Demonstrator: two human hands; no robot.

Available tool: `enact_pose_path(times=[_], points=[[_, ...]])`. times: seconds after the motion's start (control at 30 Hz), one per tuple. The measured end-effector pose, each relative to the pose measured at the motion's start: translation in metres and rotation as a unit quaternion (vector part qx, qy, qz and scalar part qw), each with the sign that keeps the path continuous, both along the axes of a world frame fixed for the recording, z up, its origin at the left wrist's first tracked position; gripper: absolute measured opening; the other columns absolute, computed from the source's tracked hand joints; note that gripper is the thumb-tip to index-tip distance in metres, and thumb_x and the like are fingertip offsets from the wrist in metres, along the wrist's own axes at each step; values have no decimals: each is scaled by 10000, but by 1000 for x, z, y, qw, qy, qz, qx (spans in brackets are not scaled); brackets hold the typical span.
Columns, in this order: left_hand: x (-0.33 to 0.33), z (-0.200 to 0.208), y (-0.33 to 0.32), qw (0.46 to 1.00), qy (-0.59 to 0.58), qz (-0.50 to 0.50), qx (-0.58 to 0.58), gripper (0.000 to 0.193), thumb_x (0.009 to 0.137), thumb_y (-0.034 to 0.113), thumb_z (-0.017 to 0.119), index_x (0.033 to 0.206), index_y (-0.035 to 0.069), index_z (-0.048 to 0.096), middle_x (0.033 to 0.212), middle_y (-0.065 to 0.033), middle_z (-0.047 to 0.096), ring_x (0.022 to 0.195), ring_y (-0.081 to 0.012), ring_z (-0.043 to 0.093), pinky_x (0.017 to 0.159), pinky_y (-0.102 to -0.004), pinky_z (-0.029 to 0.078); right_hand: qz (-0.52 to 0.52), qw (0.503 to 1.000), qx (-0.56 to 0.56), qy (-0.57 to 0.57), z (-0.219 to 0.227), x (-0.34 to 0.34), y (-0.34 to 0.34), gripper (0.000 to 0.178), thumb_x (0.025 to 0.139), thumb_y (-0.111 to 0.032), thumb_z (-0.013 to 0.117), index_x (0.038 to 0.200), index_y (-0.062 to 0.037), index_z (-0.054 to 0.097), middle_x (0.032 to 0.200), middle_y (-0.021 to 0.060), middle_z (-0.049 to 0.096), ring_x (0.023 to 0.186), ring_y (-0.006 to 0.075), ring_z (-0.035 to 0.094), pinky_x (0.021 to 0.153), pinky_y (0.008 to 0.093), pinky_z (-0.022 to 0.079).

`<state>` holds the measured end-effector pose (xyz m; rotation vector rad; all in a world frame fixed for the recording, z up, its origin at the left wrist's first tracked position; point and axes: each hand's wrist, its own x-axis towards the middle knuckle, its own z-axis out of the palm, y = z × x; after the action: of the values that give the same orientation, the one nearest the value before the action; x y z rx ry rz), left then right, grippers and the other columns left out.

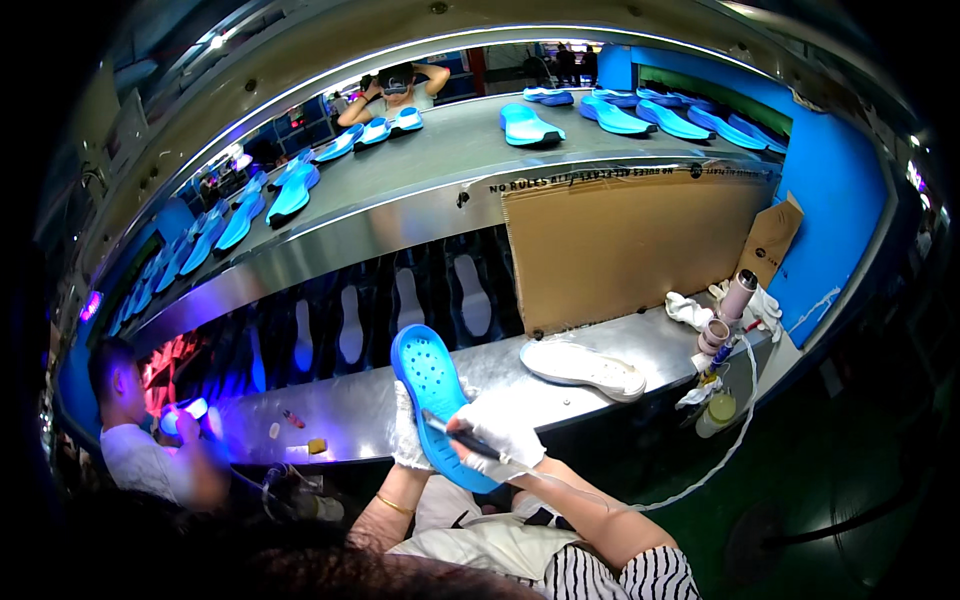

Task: The person applies glue to the inner surface of blue shoe soles using a brush and then places the soles onto a conveyor belt.

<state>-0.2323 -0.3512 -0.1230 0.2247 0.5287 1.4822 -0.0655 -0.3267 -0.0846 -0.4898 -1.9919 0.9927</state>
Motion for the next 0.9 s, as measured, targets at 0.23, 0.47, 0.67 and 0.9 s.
enact_pose_path(times=[0.23, 0.47, 0.67, 0.9], points=[[-6, 3, 12, 996, -38, -12, 75, 811, 808, 689, 412, 1320, 61, 373, 1218, -168, 506, 1074, -318, 518, 946, -449, 421, 85, 951, -296, 29, 0, 14, 18, 144, 815, -66, 646, 939, -40, 577, 781, 5, 598, 711, 63, 535, 639, 222, 446], [18, -3, -1, 993, -84, -32, 75, 891, 794, 744, 330, 1374, 68, 304, 1318, -174, 428, 1140, -321, 481, 984, -455, 390, -2, 945, -315, 93, 11, 23, 39, 99, 805, -34, 647, 881, -11, 587, 755, 43, 609, 662, 93, 591, 621, 219, 483], [4, -1, 10, 995, -59, -32, 69, 839, 812, 704, 376, 1317, 34, 379, 1222, -172, 517, 1053, -321, 542, 944, -445, 425, 72, 978, -191, 41, 3, 4, -1, 152, 777, 51, 632, 880, -37, 564, 795, 49, 586, 725, 111, 577, 648, 230, 463], [8, 14, 10, 994, -12, 37, 102, 795, 824, 646, 438, 1343, 49, 358, 1311, -149, 447, 1154, -313, 468, 1010, -451, 357, -6, 960, -262, 99, -11, 6, -1, 78, 793, 10, 634, 860, -16, 602, 820, 61, 622, 713, 107, 592, 650, 228, 484]])
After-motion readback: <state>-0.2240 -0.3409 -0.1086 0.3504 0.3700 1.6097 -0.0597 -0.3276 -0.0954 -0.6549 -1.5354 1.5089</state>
